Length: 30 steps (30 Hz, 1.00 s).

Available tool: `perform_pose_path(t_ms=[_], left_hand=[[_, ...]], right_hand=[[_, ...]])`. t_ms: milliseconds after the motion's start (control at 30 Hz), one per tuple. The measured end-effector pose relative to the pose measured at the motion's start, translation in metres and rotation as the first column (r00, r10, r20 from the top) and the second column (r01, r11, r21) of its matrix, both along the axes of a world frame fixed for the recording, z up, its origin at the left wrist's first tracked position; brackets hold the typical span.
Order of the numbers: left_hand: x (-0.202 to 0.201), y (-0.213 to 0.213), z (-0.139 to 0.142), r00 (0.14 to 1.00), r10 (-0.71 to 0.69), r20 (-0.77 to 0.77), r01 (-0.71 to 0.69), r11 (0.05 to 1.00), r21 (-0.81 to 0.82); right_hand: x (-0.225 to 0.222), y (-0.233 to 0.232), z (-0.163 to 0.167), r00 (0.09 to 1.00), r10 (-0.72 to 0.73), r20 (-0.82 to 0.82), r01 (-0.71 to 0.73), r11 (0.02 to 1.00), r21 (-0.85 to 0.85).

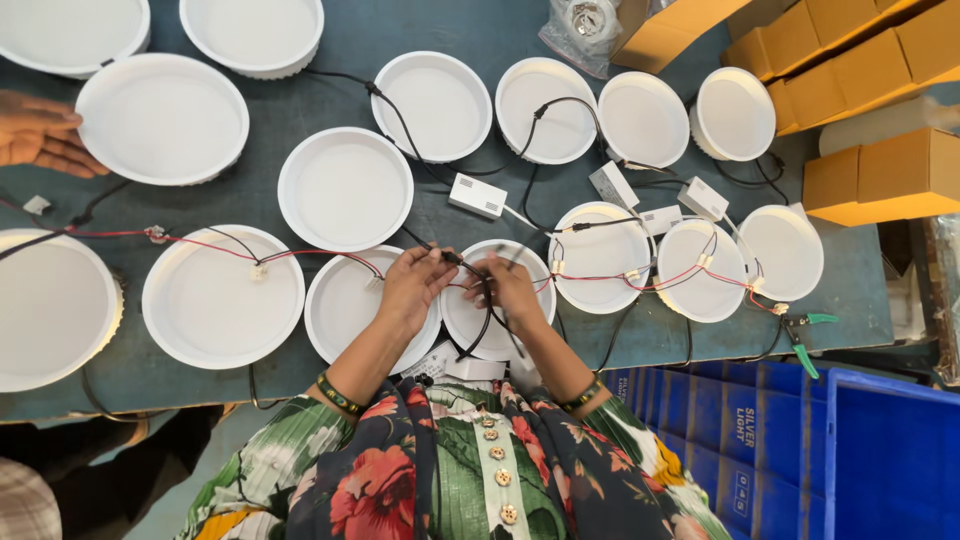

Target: The person assembles LED light fixtures by connecting wires to power adapters and placing the lights on a workbench. They handle multiple white circular light units, plug in adapters, and arrange the components for testing.

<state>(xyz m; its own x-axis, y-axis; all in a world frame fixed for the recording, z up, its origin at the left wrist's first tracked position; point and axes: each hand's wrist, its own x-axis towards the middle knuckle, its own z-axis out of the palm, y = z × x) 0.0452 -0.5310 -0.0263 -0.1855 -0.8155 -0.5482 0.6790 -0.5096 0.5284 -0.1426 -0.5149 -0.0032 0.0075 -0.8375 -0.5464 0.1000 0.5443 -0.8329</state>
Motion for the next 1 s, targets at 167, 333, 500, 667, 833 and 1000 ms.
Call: perform_pose_path(t_ms=[167,333,500,667,833,1000], left_hand=[[0.012,-0.015,0.010,1.000,-0.003,0.009,0.003,0.999,-0.049],[0.013,-0.031,0.018,0.999,-0.015,-0.052,0.013,0.999,-0.032],[0.005,-0.035,0.026,0.993,-0.052,-0.107,0.051,0.999,-0.013],[-0.012,-0.026,0.023,0.991,0.013,-0.132,-0.013,1.000,0.003],[-0.010,-0.029,0.017,0.993,0.069,-0.099,-0.075,0.996,-0.052],[0.005,-0.028,0.013,0.996,0.062,-0.067,-0.069,0.993,-0.093]], right_hand=[[-0.045,0.033,0.000,0.975,-0.215,0.058,0.219,0.974,-0.058],[-0.079,0.060,0.005,0.917,-0.318,0.240,0.348,0.933,-0.093],[-0.114,0.095,0.022,0.942,-0.308,0.137,0.324,0.938,-0.122],[-0.075,0.092,0.033,0.774,0.038,-0.632,-0.319,0.886,-0.336],[-0.022,0.096,0.074,0.583,0.016,-0.812,-0.681,0.554,-0.479],[-0.006,0.074,0.093,0.420,0.245,-0.874,-0.754,0.630,-0.185]])
